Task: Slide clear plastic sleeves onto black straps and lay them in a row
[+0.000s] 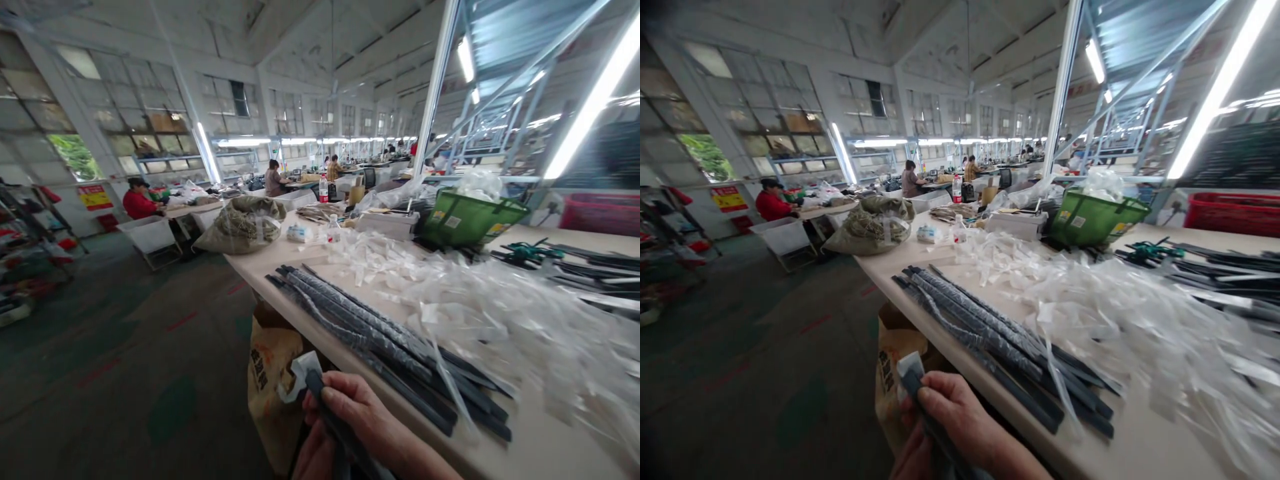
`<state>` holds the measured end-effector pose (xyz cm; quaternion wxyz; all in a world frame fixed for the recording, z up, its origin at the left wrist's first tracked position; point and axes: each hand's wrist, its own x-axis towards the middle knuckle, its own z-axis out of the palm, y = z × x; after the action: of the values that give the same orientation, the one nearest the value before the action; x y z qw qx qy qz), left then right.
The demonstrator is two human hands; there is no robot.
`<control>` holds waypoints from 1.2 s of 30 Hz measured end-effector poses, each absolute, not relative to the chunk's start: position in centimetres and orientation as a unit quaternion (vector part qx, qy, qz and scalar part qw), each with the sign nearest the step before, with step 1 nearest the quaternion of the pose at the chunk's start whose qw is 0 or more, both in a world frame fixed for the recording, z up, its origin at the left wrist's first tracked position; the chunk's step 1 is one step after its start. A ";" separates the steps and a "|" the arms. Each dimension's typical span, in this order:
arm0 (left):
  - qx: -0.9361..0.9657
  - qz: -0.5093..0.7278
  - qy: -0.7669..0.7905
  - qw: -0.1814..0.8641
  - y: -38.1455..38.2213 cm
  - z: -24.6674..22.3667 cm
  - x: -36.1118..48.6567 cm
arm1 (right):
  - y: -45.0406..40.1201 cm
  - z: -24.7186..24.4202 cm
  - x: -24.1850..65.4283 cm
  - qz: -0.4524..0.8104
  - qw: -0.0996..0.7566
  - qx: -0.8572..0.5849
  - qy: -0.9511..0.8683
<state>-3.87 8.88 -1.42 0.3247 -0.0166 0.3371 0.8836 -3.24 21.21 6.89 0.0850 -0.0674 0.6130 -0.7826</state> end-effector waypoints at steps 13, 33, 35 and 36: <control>-0.095 0.960 0.194 0.179 6.6 5.2 -12.4 | 24.9 4.4 2.5 -0.737 0.092 -0.046 0.668; -0.206 0.959 0.166 0.105 4.8 5.5 -14.4 | 25.2 1.4 5.2 -0.787 0.072 -0.025 0.613; -0.214 0.957 0.159 0.112 4.7 5.7 -14.4 | 25.4 1.5 5.5 -0.792 0.093 -0.035 0.602; -0.216 0.957 0.156 0.115 4.7 5.8 -14.4 | 25.4 1.6 5.7 -0.790 0.102 -0.041 0.603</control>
<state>-14.42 4.70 5.80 0.1148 -0.2161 0.1557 0.9570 5.69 25.43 1.62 0.1020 -0.0409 0.6031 -0.7900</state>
